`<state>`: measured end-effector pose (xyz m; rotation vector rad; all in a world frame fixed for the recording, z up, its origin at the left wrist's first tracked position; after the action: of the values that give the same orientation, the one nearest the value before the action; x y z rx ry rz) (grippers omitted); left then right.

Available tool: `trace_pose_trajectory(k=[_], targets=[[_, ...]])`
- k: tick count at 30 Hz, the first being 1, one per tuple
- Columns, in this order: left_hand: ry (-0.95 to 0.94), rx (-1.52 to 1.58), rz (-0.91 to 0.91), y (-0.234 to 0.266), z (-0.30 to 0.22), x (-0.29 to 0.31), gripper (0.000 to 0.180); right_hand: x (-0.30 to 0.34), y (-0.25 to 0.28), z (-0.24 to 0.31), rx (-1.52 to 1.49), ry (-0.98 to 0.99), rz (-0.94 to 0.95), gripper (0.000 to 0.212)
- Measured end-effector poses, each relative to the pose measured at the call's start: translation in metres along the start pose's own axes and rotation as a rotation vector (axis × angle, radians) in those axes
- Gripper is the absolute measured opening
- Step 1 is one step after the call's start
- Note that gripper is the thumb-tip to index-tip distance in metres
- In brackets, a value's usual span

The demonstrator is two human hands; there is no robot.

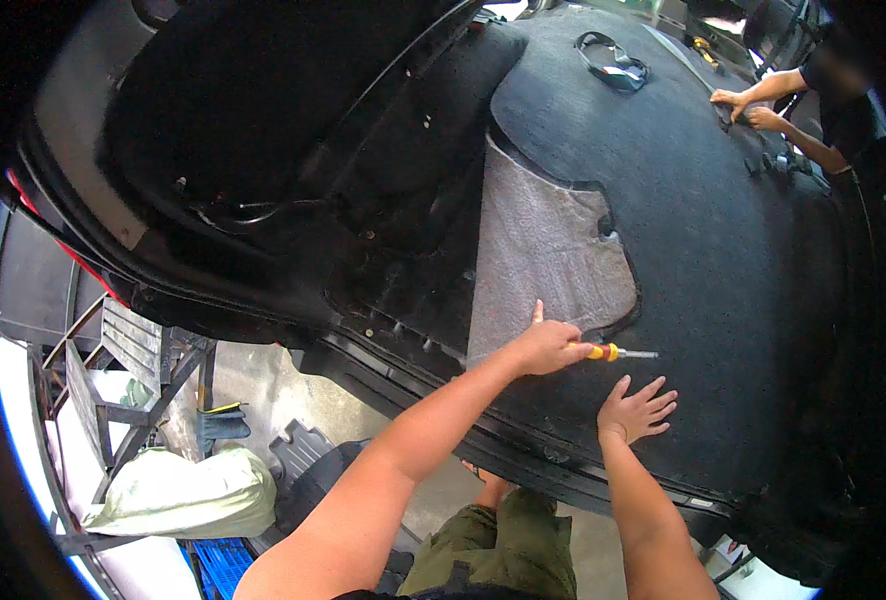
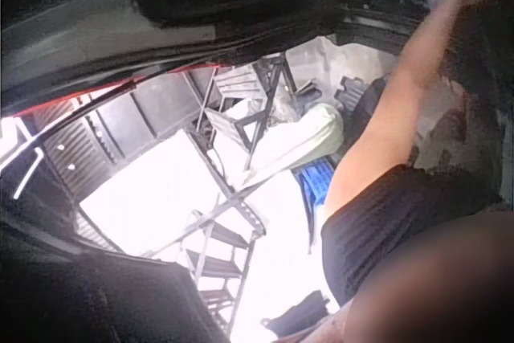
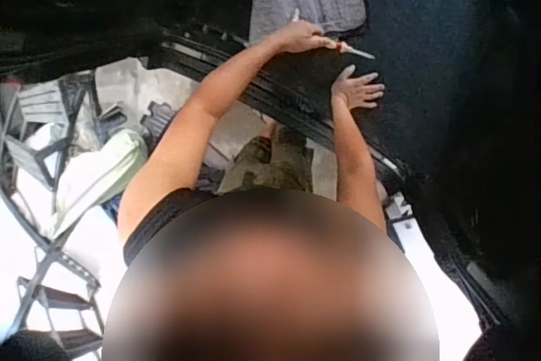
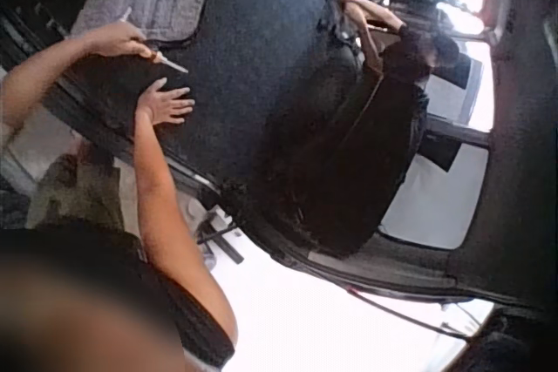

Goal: The person uses a screwdriver to pry and remove a plastic trim piece from the car's trunk area, then removes a car seat and places it on the floor. Finally, the person lifts the trunk carpet to expose the metal floor.

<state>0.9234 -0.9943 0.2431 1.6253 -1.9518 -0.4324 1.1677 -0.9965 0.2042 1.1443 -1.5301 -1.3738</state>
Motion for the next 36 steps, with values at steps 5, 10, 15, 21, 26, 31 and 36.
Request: trace_pose_trajectory(k=[5,10,15,21,26,31,36], targets=[[-0.032,0.43,-0.22,0.004,0.031,0.008,0.038,0.0,0.002,0.0,-0.019,-0.008,0.016,0.079],[0.067,0.621,-0.403,0.007,0.055,0.015,0.038,-0.001,0.001,0.0,-0.01,-0.009,0.012,0.077],[0.174,1.231,-0.541,0.013,0.067,0.018,0.042,-0.001,-0.005,-0.001,-0.017,-0.006,0.015,0.075],[0.119,1.696,-0.441,0.023,0.081,0.016,0.049,-0.001,-0.007,-0.007,-0.12,0.119,-0.089,0.064],[0.138,1.62,-0.417,0.016,0.091,0.012,0.051,0.002,0.018,0.03,-0.46,0.638,-0.114,0.053],[0.037,1.681,-0.433,0.021,0.085,0.014,0.058,0.033,0.014,0.116,-1.154,0.011,0.352,0.093],[0.111,1.752,-0.492,0.051,0.088,0.042,0.058,0.004,0.005,0.157,-1.848,-0.436,0.753,0.087]])
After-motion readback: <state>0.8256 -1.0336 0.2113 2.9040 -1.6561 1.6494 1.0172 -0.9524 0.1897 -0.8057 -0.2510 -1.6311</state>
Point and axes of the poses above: each hand's wrist, its own x-axis away from the middle knuckle, its own y-axis out of the back of the hand, z = x × y, the point moved 4 cm from there along -x, towards the middle knuckle, and after that the axes turned 1 degree about -z, right-handed, at the moved point
